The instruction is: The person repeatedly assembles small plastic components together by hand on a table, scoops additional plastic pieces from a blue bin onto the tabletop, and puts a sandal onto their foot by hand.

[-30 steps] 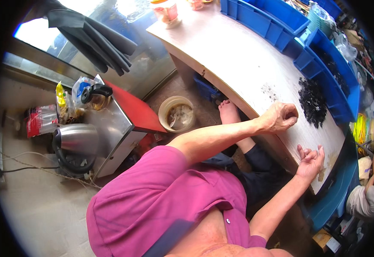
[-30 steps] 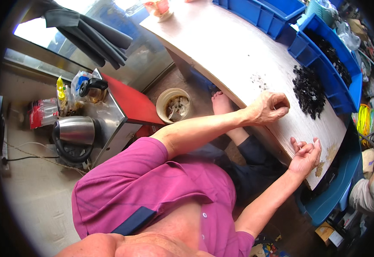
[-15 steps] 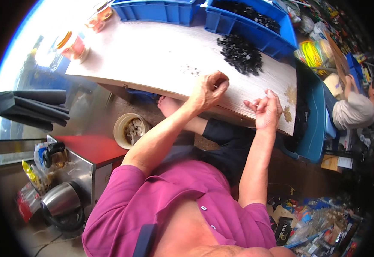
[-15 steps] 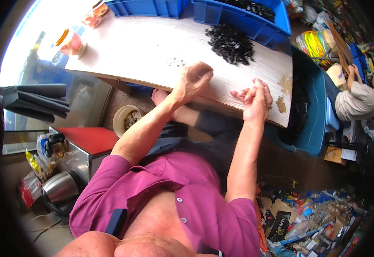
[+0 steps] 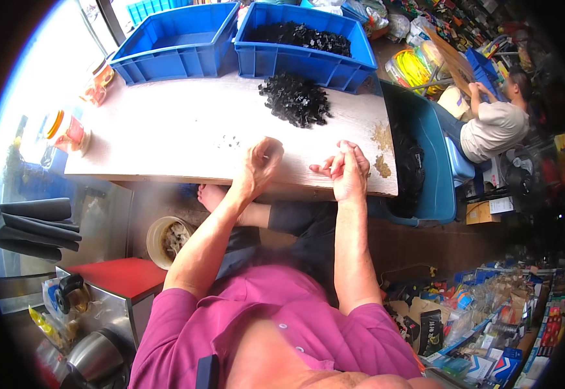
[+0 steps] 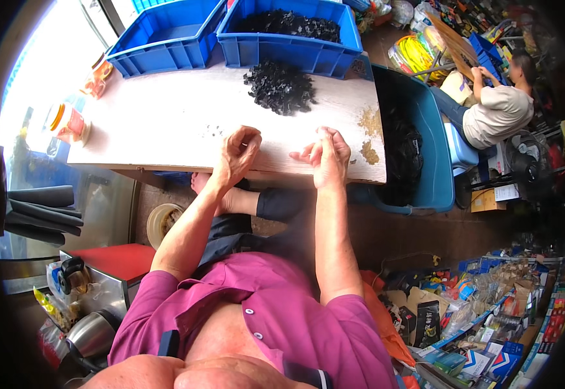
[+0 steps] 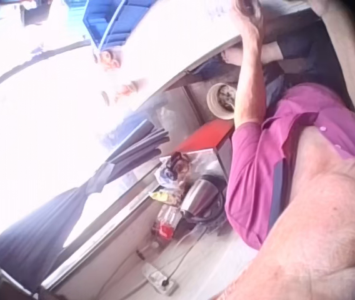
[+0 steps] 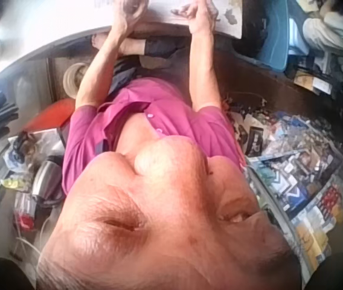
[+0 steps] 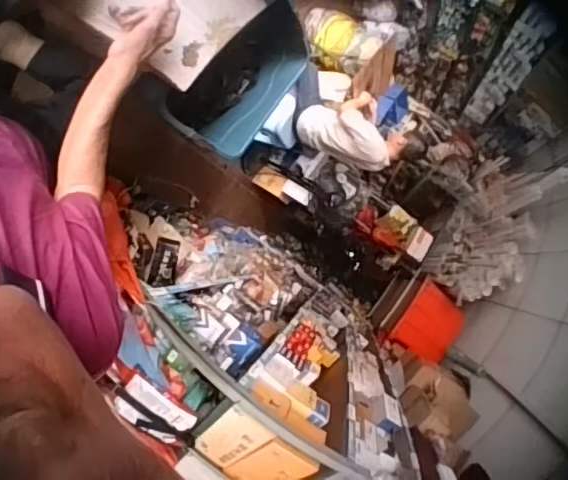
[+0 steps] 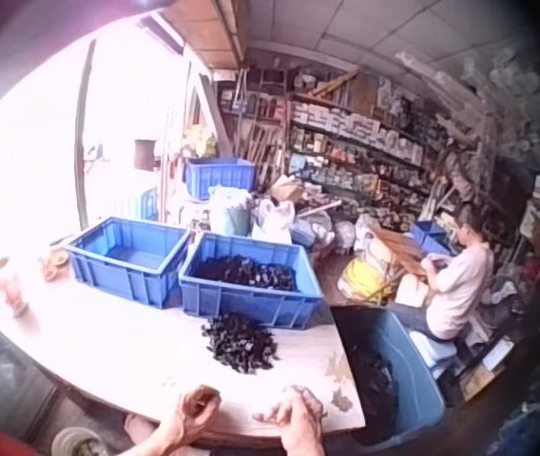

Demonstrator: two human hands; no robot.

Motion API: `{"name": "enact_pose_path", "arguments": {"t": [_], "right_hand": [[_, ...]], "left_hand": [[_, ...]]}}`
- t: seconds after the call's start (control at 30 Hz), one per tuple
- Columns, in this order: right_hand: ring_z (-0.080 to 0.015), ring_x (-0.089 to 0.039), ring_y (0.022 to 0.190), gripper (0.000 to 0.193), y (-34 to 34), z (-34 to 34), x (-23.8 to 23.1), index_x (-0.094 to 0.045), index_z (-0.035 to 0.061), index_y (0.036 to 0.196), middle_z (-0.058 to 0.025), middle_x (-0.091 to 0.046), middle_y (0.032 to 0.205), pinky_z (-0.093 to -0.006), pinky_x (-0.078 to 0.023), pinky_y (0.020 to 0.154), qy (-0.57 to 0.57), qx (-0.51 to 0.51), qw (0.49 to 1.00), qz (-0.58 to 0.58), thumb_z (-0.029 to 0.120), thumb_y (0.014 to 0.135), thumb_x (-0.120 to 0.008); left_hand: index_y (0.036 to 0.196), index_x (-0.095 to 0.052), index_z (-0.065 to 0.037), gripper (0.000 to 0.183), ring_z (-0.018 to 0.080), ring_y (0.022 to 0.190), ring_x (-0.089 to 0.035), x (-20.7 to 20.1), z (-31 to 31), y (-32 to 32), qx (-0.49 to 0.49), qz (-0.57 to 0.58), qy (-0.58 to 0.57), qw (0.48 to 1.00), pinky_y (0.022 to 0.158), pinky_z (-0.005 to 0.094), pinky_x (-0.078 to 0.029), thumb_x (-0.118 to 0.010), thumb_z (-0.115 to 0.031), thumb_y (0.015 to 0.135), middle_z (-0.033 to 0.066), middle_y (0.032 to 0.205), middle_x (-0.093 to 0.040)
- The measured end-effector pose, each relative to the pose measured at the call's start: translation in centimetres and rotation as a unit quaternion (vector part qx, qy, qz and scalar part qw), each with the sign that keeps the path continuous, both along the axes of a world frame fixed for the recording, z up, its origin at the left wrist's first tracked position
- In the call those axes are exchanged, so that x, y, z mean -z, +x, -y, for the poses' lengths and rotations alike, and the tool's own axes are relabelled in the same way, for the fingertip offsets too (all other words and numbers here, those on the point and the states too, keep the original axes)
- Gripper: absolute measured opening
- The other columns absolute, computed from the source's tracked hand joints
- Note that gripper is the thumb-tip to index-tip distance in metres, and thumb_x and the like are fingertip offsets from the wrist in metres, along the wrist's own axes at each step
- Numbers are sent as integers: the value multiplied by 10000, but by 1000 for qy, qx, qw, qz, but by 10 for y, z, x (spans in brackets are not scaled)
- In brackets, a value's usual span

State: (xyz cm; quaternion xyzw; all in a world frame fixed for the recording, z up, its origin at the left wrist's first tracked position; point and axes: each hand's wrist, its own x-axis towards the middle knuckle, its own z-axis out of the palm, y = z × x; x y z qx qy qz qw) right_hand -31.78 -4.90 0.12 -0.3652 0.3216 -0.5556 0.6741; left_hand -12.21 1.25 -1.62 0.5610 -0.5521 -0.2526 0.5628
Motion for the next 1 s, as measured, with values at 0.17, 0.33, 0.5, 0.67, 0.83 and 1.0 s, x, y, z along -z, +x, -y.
{"name": "enact_pose_path", "arguments": {"t": [0.17,0.33,0.5,0.67,0.83,1.0], "right_hand": [[-145,-559,507,181,0,2,2,-566,11,965,-12,-462,487,-490,-599,586,-2,-2,1000,2,191,957,-549],[-143,-538,489,167,3,1,-2,-562,10,966,-10,-440,480,-485,-598,572,4,9,1000,-1,176,950,-554],[-143,-534,486,162,3,0,-2,-564,12,965,-9,-431,479,-480,-600,570,4,12,1000,-6,173,951,-552],[-143,-526,477,166,4,0,-2,-561,9,967,-9,-430,481,-474,-599,562,5,13,1000,-9,174,953,-548],[-144,-520,471,170,4,0,-3,-562,9,963,-6,-424,484,-460,-593,548,7,19,999,-29,177,955,-541],[-143,-517,467,170,5,0,-1,-565,10,957,-6,-423,485,-461,-594,551,0,21,999,-32,178,953,-543]], "left_hand": [[945,-623,2,85,93,672,-578,-1,0,1,-14,36,-8,999,606,254,-476,-602,-66,899,53,730,-623],[902,-626,-20,82,277,659,-640,-4,-1,1,-25,24,-1,999,591,353,-496,-605,-75,845,159,798,-648],[912,-619,11,61,95,620,-578,2,3,1,-25,52,-49,997,571,254,-470,-606,-39,880,73,675,-618],[905,-619,8,49,99,616,-582,4,2,0,-31,63,-53,996,567,254,-469,-605,-30,877,63,677,-618],[904,-625,-7,48,142,595,-610,6,2,0,-29,85,-71,993,557,273,-483,-619,-36,866,90,708,-635],[902,-628,-22,60,214,629,-645,5,1,1,-33,116,-83,989,545,306,-493,-630,-27,843,127,757,-649]]}}
